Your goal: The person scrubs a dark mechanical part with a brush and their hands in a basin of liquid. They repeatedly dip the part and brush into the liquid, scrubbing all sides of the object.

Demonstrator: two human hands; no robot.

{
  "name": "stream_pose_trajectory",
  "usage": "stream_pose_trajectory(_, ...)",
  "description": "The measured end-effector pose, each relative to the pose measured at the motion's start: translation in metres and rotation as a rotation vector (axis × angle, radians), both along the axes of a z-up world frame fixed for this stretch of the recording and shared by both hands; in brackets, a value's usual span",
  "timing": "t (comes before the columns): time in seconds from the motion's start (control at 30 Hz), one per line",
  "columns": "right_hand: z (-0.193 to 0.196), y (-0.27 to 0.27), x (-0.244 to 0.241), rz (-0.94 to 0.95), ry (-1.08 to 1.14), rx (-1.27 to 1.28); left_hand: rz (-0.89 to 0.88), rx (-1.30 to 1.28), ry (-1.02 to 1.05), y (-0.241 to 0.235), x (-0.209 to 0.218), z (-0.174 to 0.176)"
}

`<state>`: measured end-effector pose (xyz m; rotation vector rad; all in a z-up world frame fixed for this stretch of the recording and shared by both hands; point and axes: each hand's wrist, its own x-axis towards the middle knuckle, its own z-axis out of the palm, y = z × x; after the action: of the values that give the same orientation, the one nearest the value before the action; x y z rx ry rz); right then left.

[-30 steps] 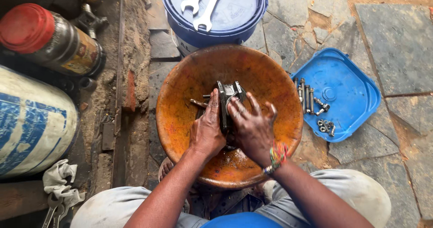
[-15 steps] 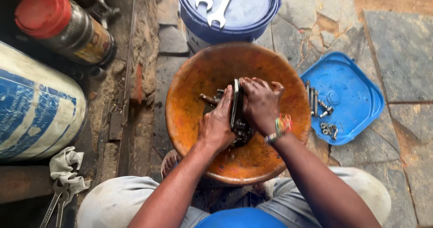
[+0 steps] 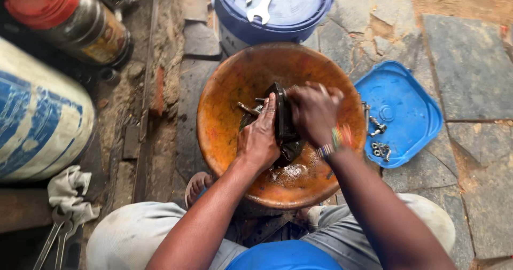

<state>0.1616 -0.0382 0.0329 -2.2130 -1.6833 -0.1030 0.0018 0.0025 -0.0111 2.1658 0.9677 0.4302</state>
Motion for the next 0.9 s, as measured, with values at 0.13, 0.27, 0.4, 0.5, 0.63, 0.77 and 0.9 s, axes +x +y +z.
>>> stream_pose_trajectory(0.13,0.007,0.050,0.029,-0.062,0.237,-0.276,-0.028,0.021,0.030,0.003,0.003,0.012)
stream_pose_trajectory(0.27,0.001,0.041,0.022,0.005,0.221,-0.177,-0.011,-0.016,0.000,0.003,0.001,0.018)
stream_pose_trajectory(0.4,0.000,-0.012,-0.013,0.103,-0.061,0.172,-0.024,-0.133,0.094,0.005,0.002,0.021)
stream_pose_trajectory(0.5,0.002,-0.048,-0.037,0.111,-0.063,0.179,-0.033,-0.122,0.115,0.009,0.005,0.027)
stream_pose_trajectory(0.63,-0.012,-0.067,-0.031,0.157,0.166,0.231,-0.026,-0.040,0.030,0.005,0.003,0.022)
stream_pose_trajectory(0.77,-0.025,-0.033,-0.002,0.023,0.038,0.093,-0.032,-0.056,0.081,0.001,0.002,0.012)
stream_pose_trajectory(0.9,-0.012,0.037,0.027,-0.036,0.235,-0.010,-0.024,0.057,-0.038,-0.001,0.003,0.012)
